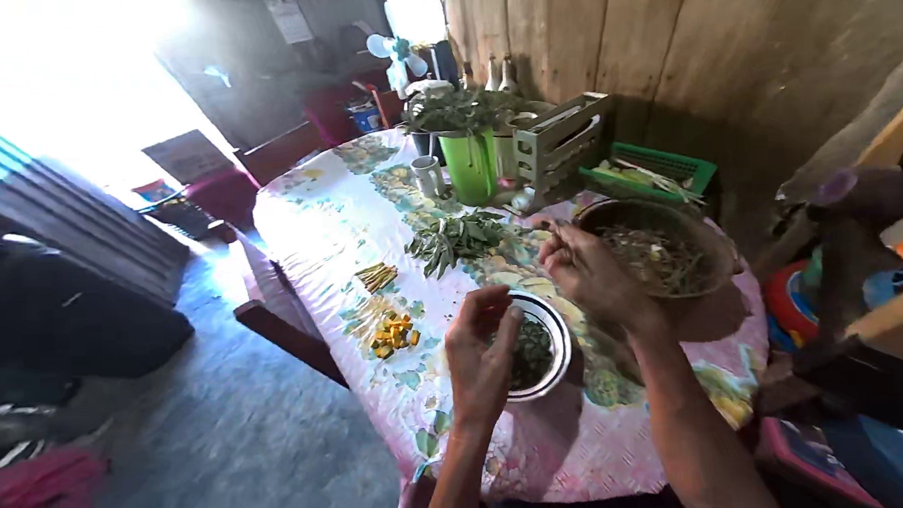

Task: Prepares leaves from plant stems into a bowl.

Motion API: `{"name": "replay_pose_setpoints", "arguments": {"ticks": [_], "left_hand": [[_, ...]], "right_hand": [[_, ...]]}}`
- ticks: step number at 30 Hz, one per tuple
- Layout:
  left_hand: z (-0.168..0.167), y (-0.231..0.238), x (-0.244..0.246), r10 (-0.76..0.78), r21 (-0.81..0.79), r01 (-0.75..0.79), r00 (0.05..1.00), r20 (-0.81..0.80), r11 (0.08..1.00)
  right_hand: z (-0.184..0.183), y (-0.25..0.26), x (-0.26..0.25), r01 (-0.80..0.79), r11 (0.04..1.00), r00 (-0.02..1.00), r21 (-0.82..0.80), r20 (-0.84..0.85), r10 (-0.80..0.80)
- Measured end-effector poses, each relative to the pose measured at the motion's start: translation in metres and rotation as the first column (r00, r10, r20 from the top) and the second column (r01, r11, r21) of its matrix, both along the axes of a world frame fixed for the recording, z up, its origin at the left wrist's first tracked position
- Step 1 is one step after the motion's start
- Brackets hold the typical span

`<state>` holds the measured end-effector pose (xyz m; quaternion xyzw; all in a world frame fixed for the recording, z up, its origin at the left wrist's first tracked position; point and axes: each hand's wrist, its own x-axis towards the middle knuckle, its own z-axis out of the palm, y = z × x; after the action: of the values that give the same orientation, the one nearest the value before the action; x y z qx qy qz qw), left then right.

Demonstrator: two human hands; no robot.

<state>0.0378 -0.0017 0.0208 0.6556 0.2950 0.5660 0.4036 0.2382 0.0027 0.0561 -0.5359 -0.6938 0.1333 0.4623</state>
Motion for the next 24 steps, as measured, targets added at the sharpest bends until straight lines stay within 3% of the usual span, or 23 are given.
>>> {"name": "replay_pose_setpoints", "arguments": {"ticks": [4, 9, 14, 24], "left_hand": [[0.003, 0.002, 0.008, -0.079, -0.198, 0.125, 0.971, 0.226, 0.972], [0.003, 0.001, 0.015, -0.034, -0.282, 0.124, 0.952, 0.303, 0.951], [0.0, 0.002, 0.016, 0.046, -0.269, 0.078, 0.905, 0.424, 0.96], [-0.004, 0.005, 0.005, -0.017, -0.257, 0.177, 0.851, 0.525, 0.95]], "right_hand": [[-0.005, 0.001, -0.032, -0.045, 0.999, 0.999, -0.03, 0.004, 0.046], [-0.015, 0.006, -0.035, -0.132, 0.986, 0.991, 0.102, 0.037, 0.129], [-0.011, 0.0, -0.04, -0.209, 0.964, 0.977, 0.164, -0.005, 0.213], [-0.014, 0.001, -0.046, -0.251, 0.956, 0.967, 0.15, -0.003, 0.255]]}}
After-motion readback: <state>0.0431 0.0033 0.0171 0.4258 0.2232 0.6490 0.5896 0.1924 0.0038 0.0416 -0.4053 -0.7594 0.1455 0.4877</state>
